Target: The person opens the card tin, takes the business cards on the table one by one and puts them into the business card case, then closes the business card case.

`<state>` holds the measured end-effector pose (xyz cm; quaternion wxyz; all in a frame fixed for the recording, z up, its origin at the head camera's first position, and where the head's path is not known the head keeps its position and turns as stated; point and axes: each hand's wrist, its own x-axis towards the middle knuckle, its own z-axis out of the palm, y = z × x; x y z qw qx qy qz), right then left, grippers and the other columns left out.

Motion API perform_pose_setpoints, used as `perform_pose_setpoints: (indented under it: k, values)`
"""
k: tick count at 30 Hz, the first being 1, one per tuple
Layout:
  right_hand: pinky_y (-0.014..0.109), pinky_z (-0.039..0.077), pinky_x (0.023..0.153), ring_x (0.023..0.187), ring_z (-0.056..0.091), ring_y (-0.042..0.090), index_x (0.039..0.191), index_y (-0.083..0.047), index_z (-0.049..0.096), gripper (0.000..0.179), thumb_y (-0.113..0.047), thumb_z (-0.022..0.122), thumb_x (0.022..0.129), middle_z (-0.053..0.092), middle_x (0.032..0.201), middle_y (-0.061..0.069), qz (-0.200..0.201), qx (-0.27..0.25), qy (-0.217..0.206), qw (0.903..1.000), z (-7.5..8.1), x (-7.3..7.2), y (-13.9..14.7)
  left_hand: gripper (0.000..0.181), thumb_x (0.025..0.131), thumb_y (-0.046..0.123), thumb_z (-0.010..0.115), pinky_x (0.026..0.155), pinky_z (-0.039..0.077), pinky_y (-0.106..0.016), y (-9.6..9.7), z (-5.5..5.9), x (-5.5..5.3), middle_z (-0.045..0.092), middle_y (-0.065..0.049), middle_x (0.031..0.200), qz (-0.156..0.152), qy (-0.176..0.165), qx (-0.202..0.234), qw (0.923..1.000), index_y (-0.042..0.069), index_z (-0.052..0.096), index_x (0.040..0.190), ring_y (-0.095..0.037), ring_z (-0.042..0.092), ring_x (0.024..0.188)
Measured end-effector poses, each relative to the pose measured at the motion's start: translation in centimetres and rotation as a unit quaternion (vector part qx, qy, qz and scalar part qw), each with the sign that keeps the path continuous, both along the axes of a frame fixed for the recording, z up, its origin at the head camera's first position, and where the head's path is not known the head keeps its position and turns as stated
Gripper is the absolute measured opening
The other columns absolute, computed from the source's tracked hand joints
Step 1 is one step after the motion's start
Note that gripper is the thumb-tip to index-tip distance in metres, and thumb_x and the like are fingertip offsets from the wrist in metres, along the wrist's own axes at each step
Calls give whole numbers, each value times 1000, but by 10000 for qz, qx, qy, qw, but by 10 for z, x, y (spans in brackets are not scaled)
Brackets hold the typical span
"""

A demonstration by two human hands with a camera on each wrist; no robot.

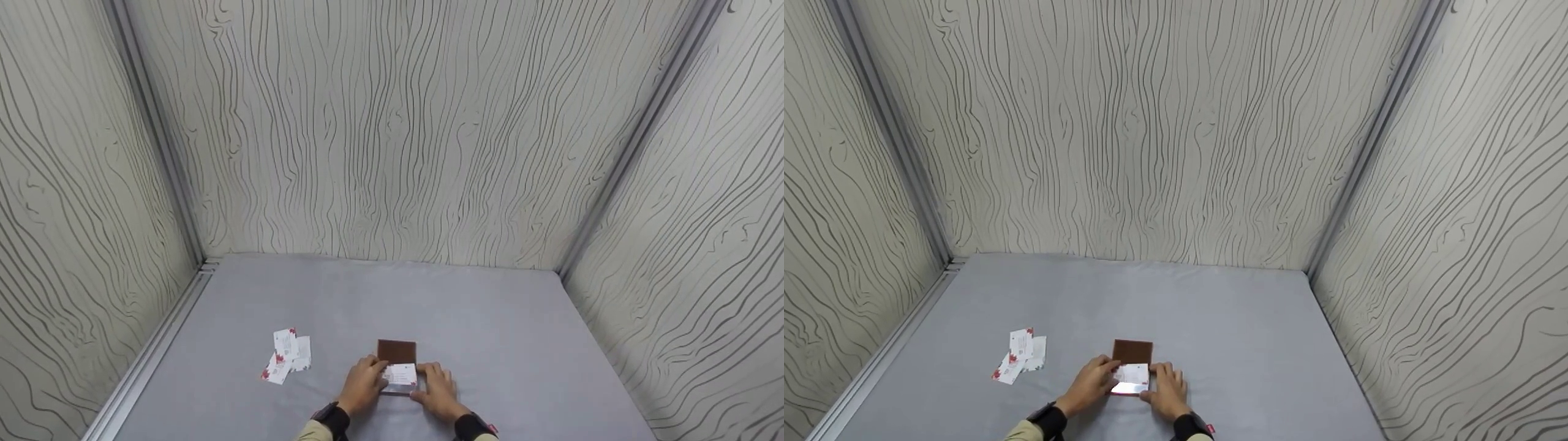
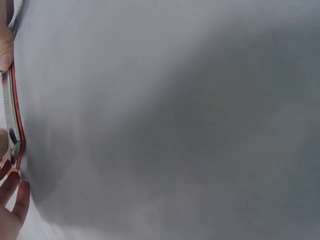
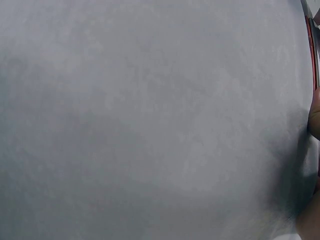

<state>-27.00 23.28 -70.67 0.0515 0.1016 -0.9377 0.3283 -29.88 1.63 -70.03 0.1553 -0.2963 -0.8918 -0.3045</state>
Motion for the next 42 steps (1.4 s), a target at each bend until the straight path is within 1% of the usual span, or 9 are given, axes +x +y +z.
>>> perform_pose_setpoints:
  k: [5, 9, 14, 18, 23, 27, 32, 37, 42]
  values:
    - [45, 36, 78, 98, 43, 30, 119, -5, 57, 51, -21, 81, 77, 51, 120, 13, 36, -32, -30, 10000, 1, 0, 1, 35, 82, 19, 78, 77, 48, -41, -1, 0, -1, 59, -5, 99, -88, -448, -220, 9987, 2, 70, 111, -24, 57, 92]
    - [44, 36, 76, 95, 43, 29, 119, -4, 56, 52, -23, 80, 77, 51, 118, 13, 95, 17, 108, 9999, -1, 0, 2, 46, 80, 31, 80, 81, 46, -42, -1, 0, 0, 58, -5, 105, -97, -789, -452, 9958, 5, 68, 116, -24, 55, 99]
    - [43, 36, 75, 93, 43, 28, 118, -4, 57, 52, -24, 80, 76, 52, 116, 14, 121, 38, 236, 9996, -2, 0, 2, 51, 79, 32, 81, 86, 45, -45, -1, 2, 2, 57, -7, 112, -68, -1009, -597, 9931, 5, 66, 120, -27, 52, 106]
    - [43, 36, 76, 93, 42, 28, 119, -3, 57, 52, -23, 80, 77, 52, 117, 14, 113, 28, 165, 9998, -1, 0, 1, 50, 80, 30, 81, 88, 44, -46, -1, 1, 3, 56, -8, 115, -31, -1000, -654, 9928, 4, 66, 121, -29, 52, 110]
    - [42, 35, 77, 94, 42, 28, 121, -4, 56, 53, -22, 80, 77, 52, 117, 13, 94, -4, 50, 9999, 2, 1, 0, 50, 80, 31, 81, 86, 44, -44, -1, -1, 2, 55, -7, 115, -27, -864, -732, 9936, 3, 67, 120, -28, 52, 108]
    - [44, 35, 78, 96, 43, 30, 121, -4, 56, 52, -21, 80, 77, 51, 119, 13, 76, -61, -48, 9999, 4, 2, 0, 50, 81, 31, 81, 86, 44, -43, -1, 0, 2, 55, -6, 115, -26, -910, -752, 9930, 4, 67, 120, -27, 51, 108]
    - [44, 35, 77, 97, 42, 30, 121, -4, 56, 52, -20, 80, 78, 51, 120, 13, 69, -112, -96, 9999, 3, 1, 0, 49, 81, 32, 80, 86, 44, -43, -1, -2, 2, 55, -6, 113, -4, -888, -742, 9933, 4, 67, 119, -26, 51, 107]
    - [43, 34, 77, 96, 42, 30, 119, -6, 56, 50, -20, 80, 78, 50, 119, 12, 25, -58, -85, 9999, 1, 0, 0, 46, 80, 33, 81, 82, 43, -42, 0, -7, 1, 55, -3, 109, 24, -805, -628, 9948, 6, 67, 114, -24, 51, 103]
    - [42, 34, 76, 96, 41, 29, 116, -8, 57, 47, -19, 81, 77, 50, 118, 11, -26, 2, -107, 9999, -1, -2, 0, 44, 80, 34, 80, 81, 43, -41, 0, -9, 2, 54, -2, 108, 34, -730, -633, 9953, 8, 66, 112, -23, 51, 102]
